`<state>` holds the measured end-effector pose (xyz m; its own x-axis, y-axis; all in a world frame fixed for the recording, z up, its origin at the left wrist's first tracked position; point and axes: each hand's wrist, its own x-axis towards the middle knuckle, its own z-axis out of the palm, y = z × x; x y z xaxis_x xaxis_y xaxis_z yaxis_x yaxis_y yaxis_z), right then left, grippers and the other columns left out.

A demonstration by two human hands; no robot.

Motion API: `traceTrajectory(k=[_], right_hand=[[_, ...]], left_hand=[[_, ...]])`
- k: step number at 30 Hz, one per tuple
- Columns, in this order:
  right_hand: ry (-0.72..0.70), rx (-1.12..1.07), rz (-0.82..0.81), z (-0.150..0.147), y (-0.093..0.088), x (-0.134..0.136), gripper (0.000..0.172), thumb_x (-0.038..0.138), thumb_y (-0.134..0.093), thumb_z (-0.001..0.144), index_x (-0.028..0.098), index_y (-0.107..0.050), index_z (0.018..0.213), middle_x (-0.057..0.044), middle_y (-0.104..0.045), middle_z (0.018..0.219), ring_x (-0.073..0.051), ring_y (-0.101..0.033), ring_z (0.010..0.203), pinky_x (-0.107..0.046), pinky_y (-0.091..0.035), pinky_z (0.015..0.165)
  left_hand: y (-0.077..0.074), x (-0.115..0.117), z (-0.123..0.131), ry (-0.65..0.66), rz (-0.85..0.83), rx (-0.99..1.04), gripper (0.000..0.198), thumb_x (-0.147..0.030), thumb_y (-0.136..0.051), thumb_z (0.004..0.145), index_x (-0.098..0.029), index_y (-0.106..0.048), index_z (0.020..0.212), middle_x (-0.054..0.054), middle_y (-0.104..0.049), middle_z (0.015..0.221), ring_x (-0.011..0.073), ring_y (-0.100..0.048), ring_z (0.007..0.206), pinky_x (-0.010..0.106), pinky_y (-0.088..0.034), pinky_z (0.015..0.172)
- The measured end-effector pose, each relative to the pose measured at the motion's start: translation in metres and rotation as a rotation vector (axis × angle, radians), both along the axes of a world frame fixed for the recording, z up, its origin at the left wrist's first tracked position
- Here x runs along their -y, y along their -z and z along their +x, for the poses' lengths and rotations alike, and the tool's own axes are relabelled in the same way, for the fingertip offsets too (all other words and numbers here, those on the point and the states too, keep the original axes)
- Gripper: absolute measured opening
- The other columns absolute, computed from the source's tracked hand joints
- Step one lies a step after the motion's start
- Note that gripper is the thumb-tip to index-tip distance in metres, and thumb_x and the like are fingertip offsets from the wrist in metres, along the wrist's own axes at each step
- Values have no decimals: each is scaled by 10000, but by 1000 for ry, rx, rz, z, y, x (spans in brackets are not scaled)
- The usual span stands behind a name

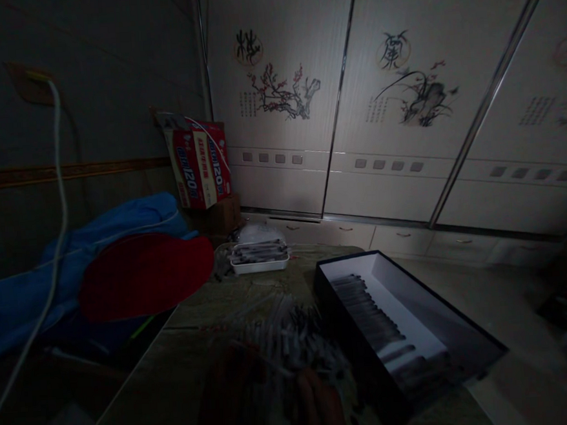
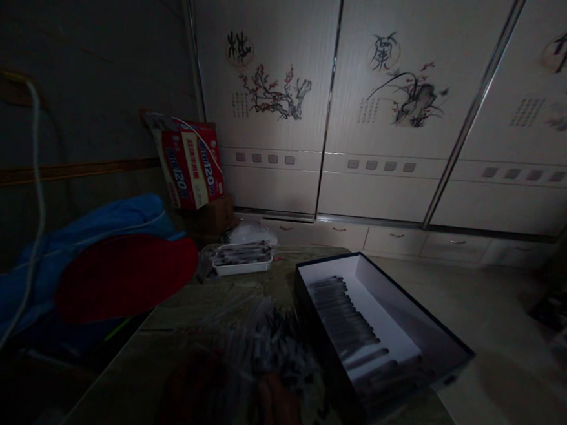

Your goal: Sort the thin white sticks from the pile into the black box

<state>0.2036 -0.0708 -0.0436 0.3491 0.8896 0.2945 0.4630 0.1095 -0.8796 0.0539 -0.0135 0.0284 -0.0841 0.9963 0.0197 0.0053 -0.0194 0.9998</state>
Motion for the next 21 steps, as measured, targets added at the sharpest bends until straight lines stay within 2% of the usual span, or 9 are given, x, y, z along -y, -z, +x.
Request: traceTrajectory(k=[4, 6, 9, 11, 15, 21], right_hand=[[-35, -28, -25, -2, 4, -1, 443, 578, -404, 871, 225, -655, 965, -34, -685, 702, -177, -645, 625, -233, -496, 572], [33, -20, -15, -4, 7, -1, 461, 592, -431, 856, 221, -651, 1021, -52, -705, 791, -185, -663, 698, -238, -505, 623], [55, 9, 17, -5, 9, -1, 489, 630, -404, 849, 239, -694, 885, -64, -717, 821, -209, -667, 774, -265, -505, 704], [4, 13, 22, -4, 7, -2, 503, 629, -374, 862, 245, -693, 804, -46, -707, 723, -200, -662, 708, -257, -501, 660], [-39, -64, -12, -4, 1, -4, 495, 631, -374, 865, 241, -673, 917, -9, -665, 587, -167, -629, 564, -219, -477, 548], [16, -38, 22, -5, -5, -2, 567, 670, -332, 856, 248, -705, 788, -42, -698, 688, -179, -643, 639, -244, -494, 630]], left_hand=[[3, -2, -1, -5, 5, -11, 335, -517, -649, 647, -201, -637, 535, 14, -633, 520, 183, -581, 523, 285, -493, 567], [4, -2, -1, 0, 4, -19, 326, -509, -649, 650, -194, -651, 567, 16, -646, 539, 186, -595, 544, 282, -497, 576], [6, -2, -1, 3, 4, -29, 319, -495, -653, 650, -181, -655, 594, 17, -654, 560, 183, -600, 559, 273, -496, 570], [7, -2, -1, 3, 5, -33, 330, -496, -635, 669, -179, -637, 575, 11, -641, 544, 173, -589, 544, 268, -494, 565], [6, -1, -1, 10, 5, -45, 334, -491, -609, 701, -181, -634, 580, 8, -638, 543, 166, -587, 534, 263, -491, 553], [6, -3, -2, 27, 14, -60, 350, -505, -627, 686, -181, -637, 554, 17, -639, 531, 169, -599, 534, 272, -500, 572]])
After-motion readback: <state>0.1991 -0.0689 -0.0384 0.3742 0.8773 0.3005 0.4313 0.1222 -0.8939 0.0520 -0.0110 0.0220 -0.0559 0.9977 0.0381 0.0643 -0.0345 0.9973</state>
